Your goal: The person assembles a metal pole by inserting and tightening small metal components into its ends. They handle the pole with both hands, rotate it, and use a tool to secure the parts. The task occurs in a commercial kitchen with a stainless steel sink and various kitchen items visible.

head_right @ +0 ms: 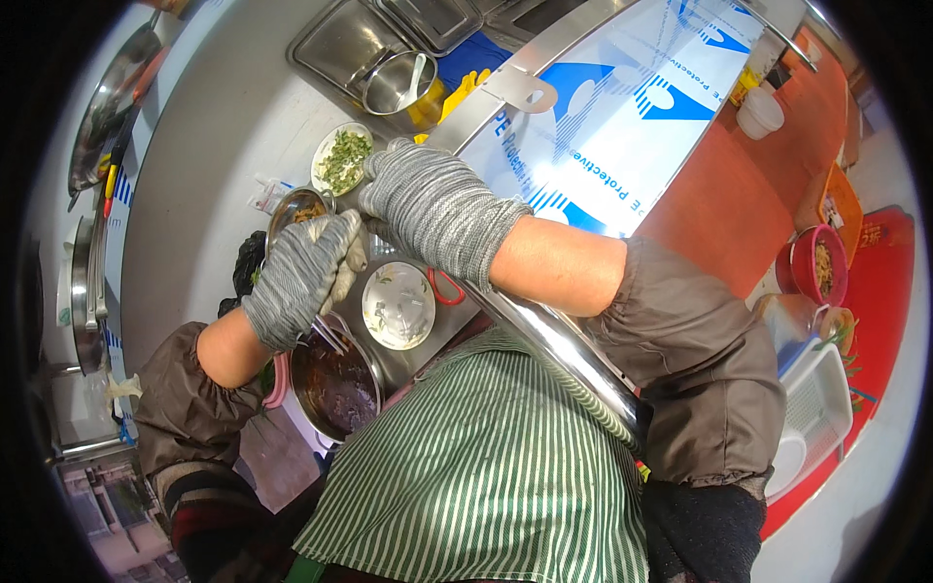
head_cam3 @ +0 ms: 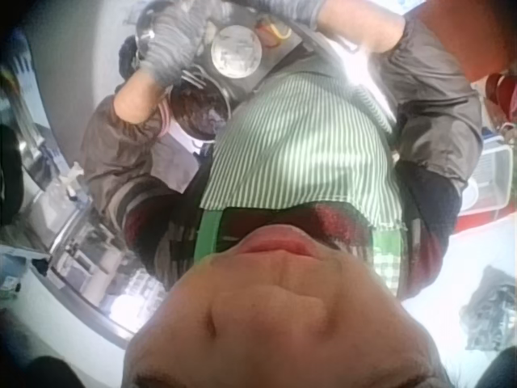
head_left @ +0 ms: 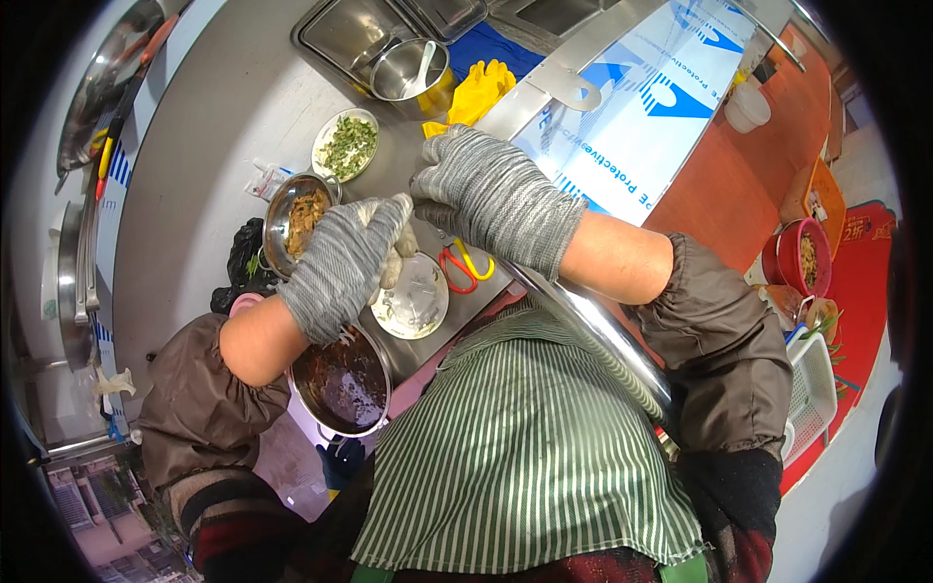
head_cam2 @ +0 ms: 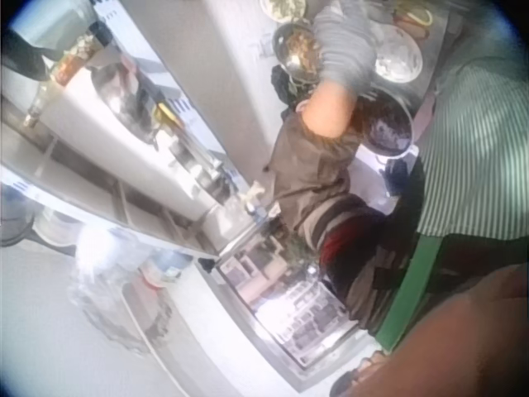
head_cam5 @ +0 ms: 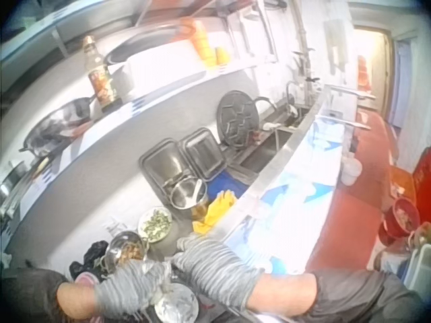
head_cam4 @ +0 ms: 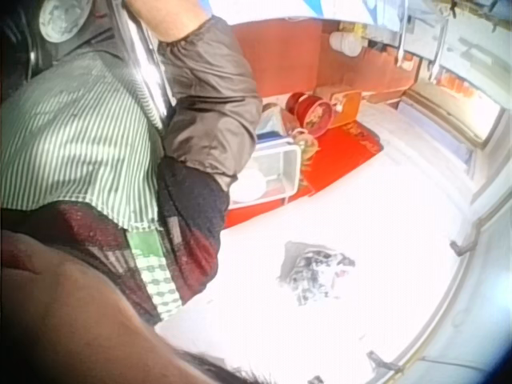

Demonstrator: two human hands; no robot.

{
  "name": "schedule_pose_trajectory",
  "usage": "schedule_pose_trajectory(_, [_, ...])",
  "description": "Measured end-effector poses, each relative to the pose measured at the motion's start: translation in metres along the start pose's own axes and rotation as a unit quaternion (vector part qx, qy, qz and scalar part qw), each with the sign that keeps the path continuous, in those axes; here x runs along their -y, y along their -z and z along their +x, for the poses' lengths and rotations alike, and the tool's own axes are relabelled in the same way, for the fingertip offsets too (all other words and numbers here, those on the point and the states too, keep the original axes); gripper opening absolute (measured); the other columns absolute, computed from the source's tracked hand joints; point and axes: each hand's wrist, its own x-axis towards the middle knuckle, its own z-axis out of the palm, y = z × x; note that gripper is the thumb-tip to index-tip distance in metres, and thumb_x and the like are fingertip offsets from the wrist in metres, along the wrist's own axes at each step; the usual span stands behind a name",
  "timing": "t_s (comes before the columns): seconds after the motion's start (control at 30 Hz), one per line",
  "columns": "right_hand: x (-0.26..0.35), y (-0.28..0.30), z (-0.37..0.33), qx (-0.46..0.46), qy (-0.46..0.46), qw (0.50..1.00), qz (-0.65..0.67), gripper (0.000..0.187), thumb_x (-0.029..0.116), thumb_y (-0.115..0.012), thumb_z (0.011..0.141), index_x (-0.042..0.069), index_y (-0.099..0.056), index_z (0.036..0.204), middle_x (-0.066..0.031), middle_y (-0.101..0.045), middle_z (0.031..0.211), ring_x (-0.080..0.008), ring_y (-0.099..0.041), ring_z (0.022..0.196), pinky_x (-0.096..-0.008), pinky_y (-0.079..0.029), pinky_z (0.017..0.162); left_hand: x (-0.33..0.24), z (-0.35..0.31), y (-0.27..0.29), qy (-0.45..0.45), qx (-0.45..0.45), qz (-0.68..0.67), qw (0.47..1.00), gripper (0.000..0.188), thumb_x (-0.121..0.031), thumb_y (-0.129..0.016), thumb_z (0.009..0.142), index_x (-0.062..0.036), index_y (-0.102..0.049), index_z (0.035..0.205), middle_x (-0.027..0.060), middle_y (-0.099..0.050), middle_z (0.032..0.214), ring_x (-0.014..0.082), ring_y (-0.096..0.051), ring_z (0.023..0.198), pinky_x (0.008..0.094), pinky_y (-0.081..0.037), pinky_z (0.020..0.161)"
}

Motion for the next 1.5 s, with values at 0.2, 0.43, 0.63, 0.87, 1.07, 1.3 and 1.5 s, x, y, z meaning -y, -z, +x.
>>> schedule_pose_trajectory(0.2, [0.001,-0.004,0.002,-0.007,0.008,1.0,-0.015,0.015,0.017,-0.066,0.076,0.01,-0.067,0.089,-0.0119,-0.06,0.093,-0.0311,-0.06,0.087,-0.0401,-0.052,0.074,-0.002,-0.009,-0.004,-0.014,-0.003,-0.044,0.999,0.045,-0.041,-0.041,0.098,-0.0019,-0.058,0.084,0.0021,-0.052,0.054,0.0089,-0.047,0.039,0.0217,-0.039,0.038])
schedule_pose_trajectory(0.43, [-0.002,-0.009,0.001,-0.02,0.008,1.0,-0.018,0.013,0.018,-0.066,0.077,0.011,-0.068,0.088,-0.0093,-0.058,0.091,-0.0301,-0.06,0.087,-0.0394,-0.052,0.072,-0.004,-0.006,0.021,-0.397,-0.13,0.72,0.554,0.038,-0.015,-0.063,0.074,-0.0038,-0.057,0.111,0.0128,-0.063,0.088,0.0268,-0.063,0.074,0.0377,-0.051,0.062])
schedule_pose_trajectory(0.63, [0.0,-0.005,0.001,0.006,-0.015,1.0,-0.008,0.014,0.018,-0.067,0.077,0.011,-0.069,0.089,-0.0091,-0.058,0.091,-0.0293,-0.06,0.086,-0.0392,-0.052,0.072,-0.013,0.003,0.027,-0.449,-0.071,0.713,0.534,0.021,-0.018,-0.059,0.076,-0.0045,-0.062,0.091,0.0111,-0.06,0.078,0.0264,-0.062,0.071,0.04,-0.048,0.058])
schedule_pose_trajectory(0.87, [-0.011,-0.01,-0.002,-0.022,0.028,0.999,0.02,0.016,0.02,-0.066,0.08,0.009,-0.068,0.09,-0.0101,-0.059,0.093,-0.0289,-0.06,0.087,-0.0394,-0.051,0.074,-0.017,0.007,0.014,-0.406,-0.06,0.658,0.631,0.022,-0.027,-0.052,0.089,-0.0092,-0.064,0.084,0.0098,-0.061,0.071,0.0278,-0.061,0.063,0.0412,-0.047,0.054])
schedule_pose_trajectory(1.07, [-0.013,-0.006,-0.03,-0.261,0.04,0.951,0.161,0.019,0.018,-0.065,0.085,0.005,-0.067,0.097,-0.0101,-0.061,0.098,-0.0249,-0.06,0.092,-0.0358,-0.049,0.084,-0.01,-0.003,-0.004,-0.277,-0.152,0.458,0.831,0.037,-0.031,-0.043,0.098,-0.0053,-0.061,0.08,0.0102,-0.06,0.064,0.0252,-0.059,0.056,0.0367,-0.047,0.055])
schedule_pose_trajectory(1.3, [0.0,0.009,-0.044,-0.065,-0.19,0.948,0.248,0.024,0.022,-0.064,0.087,0.005,-0.065,0.103,-0.0081,-0.06,0.092,-0.0178,-0.059,0.089,-0.0297,-0.049,0.079,-0.012,-0.008,-0.014,0.048,-0.1,-0.016,0.994,0.044,-0.039,-0.043,0.098,-0.0029,-0.059,0.081,0.0005,-0.049,0.052,0.0075,-0.043,0.038,0.0221,-0.036,0.035])
schedule_pose_trajectory(1.5, [0.008,0.011,-0.023,-0.005,-0.08,0.997,0.024,0.028,0.026,-0.065,0.083,0.008,-0.065,0.104,-0.0097,-0.062,0.094,-0.0262,-0.061,0.086,-0.0374,-0.05,0.077,0.0,0.001,-0.009,0.122,-0.06,-0.213,0.968,0.043,-0.042,-0.046,0.097,-0.0046,-0.058,0.078,-0.0003,-0.049,0.051,0.0078,-0.042,0.034,0.0195,-0.033,0.031])
